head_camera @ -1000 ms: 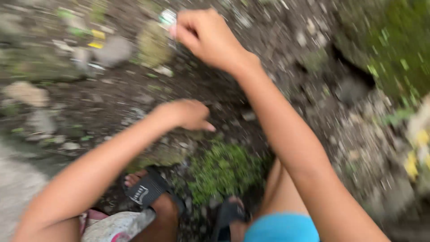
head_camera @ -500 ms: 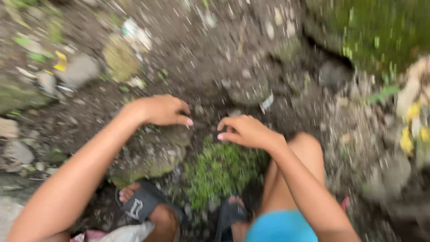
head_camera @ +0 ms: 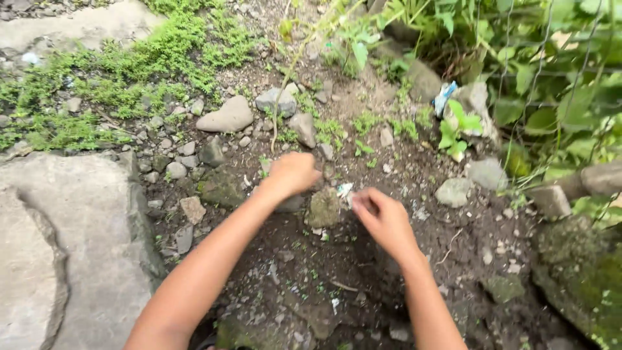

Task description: Weeding a garden patch by hand.

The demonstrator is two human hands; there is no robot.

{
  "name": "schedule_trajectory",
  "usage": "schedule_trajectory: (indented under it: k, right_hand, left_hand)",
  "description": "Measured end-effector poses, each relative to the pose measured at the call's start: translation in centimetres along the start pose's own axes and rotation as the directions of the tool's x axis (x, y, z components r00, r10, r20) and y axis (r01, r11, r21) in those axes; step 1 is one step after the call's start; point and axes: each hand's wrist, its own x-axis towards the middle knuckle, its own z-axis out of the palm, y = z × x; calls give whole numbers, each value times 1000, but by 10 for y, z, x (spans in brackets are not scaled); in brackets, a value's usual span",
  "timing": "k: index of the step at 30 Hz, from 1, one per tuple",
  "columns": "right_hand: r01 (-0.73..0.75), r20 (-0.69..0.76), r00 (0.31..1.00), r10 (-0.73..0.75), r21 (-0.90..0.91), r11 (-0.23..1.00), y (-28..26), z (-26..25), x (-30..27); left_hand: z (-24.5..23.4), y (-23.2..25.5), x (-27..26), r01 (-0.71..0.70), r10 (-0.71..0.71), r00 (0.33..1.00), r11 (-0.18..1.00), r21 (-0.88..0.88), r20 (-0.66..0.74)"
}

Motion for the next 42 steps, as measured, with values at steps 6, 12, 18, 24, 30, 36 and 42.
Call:
schedule_trajectory:
  k: [6,12,18,24,30,36,42]
  right_hand:
    - [137,-25,991,-135,104,985,-4,53,87]
    - [203,-115,965,-235,-239,950,-66,91,123]
    - [255,-242,897,-369,-398,882,-78,124,149]
    - [172,-301,895,-330,-448,877,-84,139,151]
    - [85,-325,919,-224,-392,916,-70,156,168]
    - [175,-358,895,-265,-264,949,-65,132,169]
    - [116,-367,921,-128,-56,992,-62,91,163]
  left_hand:
    - [-56,-60,-19,205,-198,975,976,75,-98]
    - [-70,-92,-34,299,-291,952,951,82,-94]
    - [-61,-95,-21,231,-237,964,971,-55,-125]
    - [-47,-96,-6,141,-187,947,973,-185,-261]
    - [-36,-102,-8,87,-141,946,978,-189,-291]
    - [-38,-101,-15,95,-151,949,974,-205,-277]
    - [-45,-97,-18,-55,-33,916,977,-207,-400]
